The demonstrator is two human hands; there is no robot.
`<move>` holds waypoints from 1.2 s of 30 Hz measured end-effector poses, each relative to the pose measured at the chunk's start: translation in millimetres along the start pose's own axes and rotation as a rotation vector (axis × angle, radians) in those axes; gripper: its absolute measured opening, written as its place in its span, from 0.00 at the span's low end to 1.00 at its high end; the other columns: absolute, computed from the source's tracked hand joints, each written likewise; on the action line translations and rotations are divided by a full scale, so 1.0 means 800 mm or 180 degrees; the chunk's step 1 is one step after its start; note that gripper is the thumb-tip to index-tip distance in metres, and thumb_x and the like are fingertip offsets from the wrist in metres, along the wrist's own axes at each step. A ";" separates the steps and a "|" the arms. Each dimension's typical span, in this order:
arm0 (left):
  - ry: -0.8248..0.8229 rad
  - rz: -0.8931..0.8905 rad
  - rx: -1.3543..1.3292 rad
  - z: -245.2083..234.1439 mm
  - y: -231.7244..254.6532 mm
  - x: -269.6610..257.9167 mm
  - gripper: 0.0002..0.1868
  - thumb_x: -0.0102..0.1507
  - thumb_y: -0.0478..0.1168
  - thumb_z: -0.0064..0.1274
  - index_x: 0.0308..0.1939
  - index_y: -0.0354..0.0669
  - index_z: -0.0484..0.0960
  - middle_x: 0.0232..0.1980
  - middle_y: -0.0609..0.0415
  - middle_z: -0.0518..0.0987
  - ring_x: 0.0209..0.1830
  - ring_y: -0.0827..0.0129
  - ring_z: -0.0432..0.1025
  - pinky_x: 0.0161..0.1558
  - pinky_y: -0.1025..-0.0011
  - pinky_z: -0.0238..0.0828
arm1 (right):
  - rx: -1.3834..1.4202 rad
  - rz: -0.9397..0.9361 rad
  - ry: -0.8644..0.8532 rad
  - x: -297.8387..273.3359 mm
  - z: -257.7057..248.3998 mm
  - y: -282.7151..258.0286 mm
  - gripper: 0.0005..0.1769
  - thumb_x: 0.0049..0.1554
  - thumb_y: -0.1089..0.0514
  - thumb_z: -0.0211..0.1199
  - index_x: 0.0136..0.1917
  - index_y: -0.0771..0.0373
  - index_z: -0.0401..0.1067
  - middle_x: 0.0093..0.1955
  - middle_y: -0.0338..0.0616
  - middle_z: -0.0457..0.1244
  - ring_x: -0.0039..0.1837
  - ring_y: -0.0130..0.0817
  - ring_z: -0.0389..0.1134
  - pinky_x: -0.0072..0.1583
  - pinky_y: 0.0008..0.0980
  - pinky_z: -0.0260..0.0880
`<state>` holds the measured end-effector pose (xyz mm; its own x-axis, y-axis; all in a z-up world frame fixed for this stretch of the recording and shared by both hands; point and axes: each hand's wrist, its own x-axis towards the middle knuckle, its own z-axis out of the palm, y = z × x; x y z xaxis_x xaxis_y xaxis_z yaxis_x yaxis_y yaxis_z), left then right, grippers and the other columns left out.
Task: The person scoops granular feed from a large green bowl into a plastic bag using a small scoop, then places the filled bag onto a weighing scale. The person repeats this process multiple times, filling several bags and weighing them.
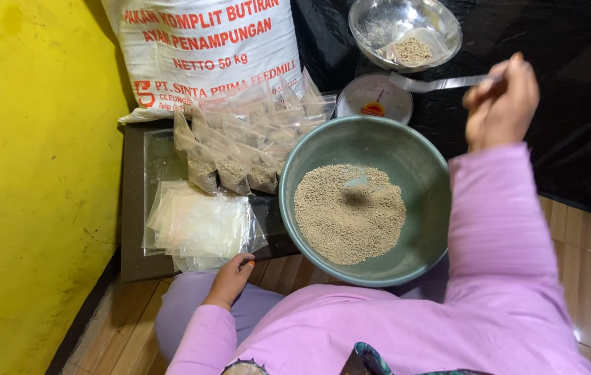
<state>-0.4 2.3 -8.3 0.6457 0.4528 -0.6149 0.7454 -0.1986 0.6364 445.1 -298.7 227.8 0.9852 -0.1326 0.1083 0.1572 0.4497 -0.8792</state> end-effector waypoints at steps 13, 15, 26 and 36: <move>0.0116 0.0343 0.0043 -0.001 -0.010 0.005 0.19 0.66 0.48 0.52 0.59 0.54 0.85 0.57 0.46 0.85 0.59 0.53 0.77 0.60 0.57 0.74 | -0.2852 0.0698 -0.1187 -0.156 -0.148 0.167 0.09 0.60 0.52 0.59 0.47 0.55 0.79 0.31 0.47 0.67 0.35 0.35 0.70 0.41 0.31 0.72; 0.0135 0.0340 0.0017 0.001 -0.012 0.007 0.19 0.66 0.48 0.51 0.59 0.54 0.85 0.56 0.46 0.85 0.58 0.54 0.78 0.59 0.58 0.74 | -0.3033 0.0666 -0.1164 -0.149 -0.150 0.172 0.09 0.60 0.50 0.59 0.47 0.50 0.79 0.30 0.43 0.67 0.35 0.33 0.70 0.41 0.30 0.71; 0.0158 0.0415 -0.0010 0.000 -0.011 0.010 0.18 0.65 0.48 0.52 0.58 0.54 0.85 0.54 0.47 0.85 0.58 0.53 0.78 0.59 0.57 0.73 | -0.2882 0.0717 -0.0793 -0.113 -0.137 0.184 0.12 0.61 0.53 0.54 0.50 0.55 0.78 0.34 0.43 0.68 0.37 0.31 0.71 0.42 0.28 0.74; 0.0262 0.0567 -0.0023 0.008 -0.026 0.010 0.17 0.65 0.45 0.52 0.56 0.51 0.85 0.54 0.45 0.85 0.57 0.49 0.78 0.59 0.55 0.73 | -0.3490 0.0145 -0.1054 -0.077 -0.156 0.316 0.19 0.60 0.46 0.53 0.56 0.49 0.80 0.51 0.46 0.71 0.59 0.49 0.70 0.66 0.45 0.68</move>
<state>-9.5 4.7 -29.6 0.7514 0.4806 -0.4522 0.6190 -0.2757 0.7354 416.0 -287.1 -59.2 0.9836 0.1762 0.0398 0.1372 -0.5852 -0.7992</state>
